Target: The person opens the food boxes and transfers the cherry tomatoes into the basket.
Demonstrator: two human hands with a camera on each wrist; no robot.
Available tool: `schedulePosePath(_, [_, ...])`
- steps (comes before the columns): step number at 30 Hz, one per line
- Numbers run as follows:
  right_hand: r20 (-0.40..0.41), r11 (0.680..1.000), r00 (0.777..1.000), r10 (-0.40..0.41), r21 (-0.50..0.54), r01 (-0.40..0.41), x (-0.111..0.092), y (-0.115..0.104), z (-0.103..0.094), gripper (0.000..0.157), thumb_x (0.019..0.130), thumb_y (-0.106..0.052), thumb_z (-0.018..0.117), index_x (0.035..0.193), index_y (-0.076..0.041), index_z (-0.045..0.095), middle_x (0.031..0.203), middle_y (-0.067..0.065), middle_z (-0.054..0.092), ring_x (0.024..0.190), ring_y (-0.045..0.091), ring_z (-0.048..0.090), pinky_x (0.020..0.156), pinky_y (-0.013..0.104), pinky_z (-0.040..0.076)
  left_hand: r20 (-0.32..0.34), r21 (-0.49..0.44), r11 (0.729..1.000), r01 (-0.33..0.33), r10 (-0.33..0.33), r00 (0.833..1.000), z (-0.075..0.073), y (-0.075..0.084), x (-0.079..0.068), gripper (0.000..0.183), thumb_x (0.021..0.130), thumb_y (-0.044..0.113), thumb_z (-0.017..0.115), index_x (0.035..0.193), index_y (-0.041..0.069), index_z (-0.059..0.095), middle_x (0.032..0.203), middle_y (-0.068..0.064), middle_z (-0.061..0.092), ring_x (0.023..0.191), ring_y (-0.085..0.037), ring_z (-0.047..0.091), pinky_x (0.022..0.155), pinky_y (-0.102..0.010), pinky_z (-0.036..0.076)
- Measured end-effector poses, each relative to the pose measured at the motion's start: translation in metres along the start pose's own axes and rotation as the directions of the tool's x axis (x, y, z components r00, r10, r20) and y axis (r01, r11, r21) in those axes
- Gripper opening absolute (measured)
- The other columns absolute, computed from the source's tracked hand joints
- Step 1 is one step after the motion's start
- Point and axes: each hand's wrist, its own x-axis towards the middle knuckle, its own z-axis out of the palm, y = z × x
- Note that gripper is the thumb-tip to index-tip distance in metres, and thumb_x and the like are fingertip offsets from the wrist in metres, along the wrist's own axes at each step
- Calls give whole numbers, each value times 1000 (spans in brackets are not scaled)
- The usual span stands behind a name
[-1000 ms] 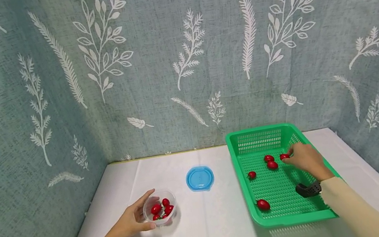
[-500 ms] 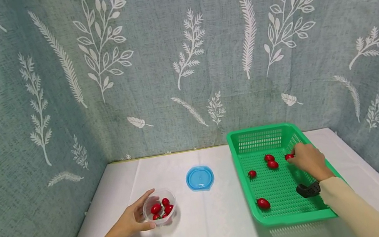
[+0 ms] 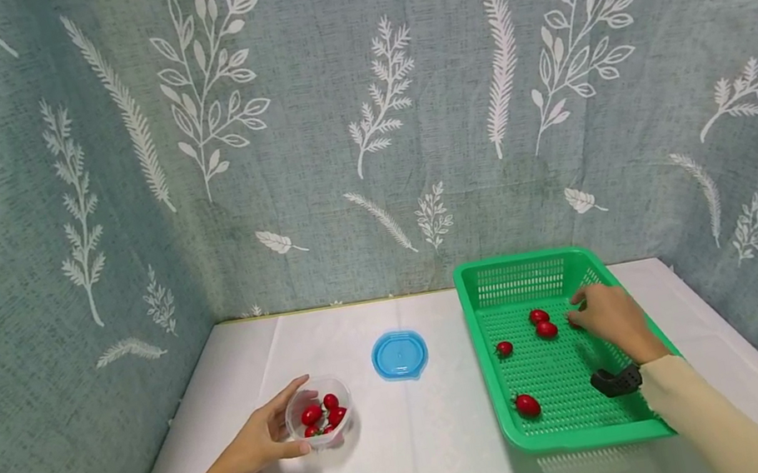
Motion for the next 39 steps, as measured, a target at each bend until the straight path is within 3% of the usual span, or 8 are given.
schedulePosePath(5, [-52,995,994,-98,14,99,0,-17,1,31,93,-16,73,113,8,72,98,23,74,73,30,68,59,44,55,-5,10,1000,-12,12,1000,-1,0,0,103,85,15,87,166,16,23,165,-14,31,153,-38,21,116,-57,30])
schedulePosePath(11, [-34,990,991,-128,54,130,3,-50,-1,30,95,-17,74,115,5,73,101,20,74,83,34,69,63,45,55,-6,9,1000,-22,22,1000,-2,0,0,103,85,14,87,166,16,23,168,-15,24,153,-39,18,116,-57,30])
schedulePosePath(17, [-26,983,987,-156,98,158,5,-81,5,29,96,-18,72,118,0,74,105,16,75,62,20,64,54,35,48,-20,46,999,-13,13,1000,-1,1,0,104,84,17,88,165,16,24,165,-14,32,153,-39,19,116,-57,31])
schedulePosePath(23, [-68,956,962,-263,112,270,7,-107,16,23,94,-15,75,114,-3,75,99,11,76,78,24,68,54,34,48,-16,33,999,-23,23,1000,-1,0,0,102,84,16,88,165,18,25,162,-15,38,153,-39,21,116,-60,30])
schedulePosePath(27, [-74,939,947,-313,123,320,7,-125,23,23,94,-14,75,113,-3,76,99,10,76,78,24,69,58,36,51,-9,25,999,-20,20,1000,0,-1,0,103,84,16,88,165,18,25,162,-16,37,153,-40,22,116,-60,30])
schedulePosePath(35, [-40,924,938,-344,165,346,8,-157,36,18,95,-17,75,111,-8,76,96,4,75,88,26,68,62,34,52,-14,45,999,-11,11,1000,0,-1,1,103,83,18,89,165,19,26,166,-14,31,153,-39,20,116,-59,30])
schedulePosePath(39, [-19,917,937,-348,199,344,9,-171,45,19,94,-19,76,110,-9,76,94,2,76,78,20,65,57,31,48,-12,59,998,-20,21,1000,-1,0,0,103,84,18,88,165,16,25,167,-14,27,153,-39,20,116,-61,30])
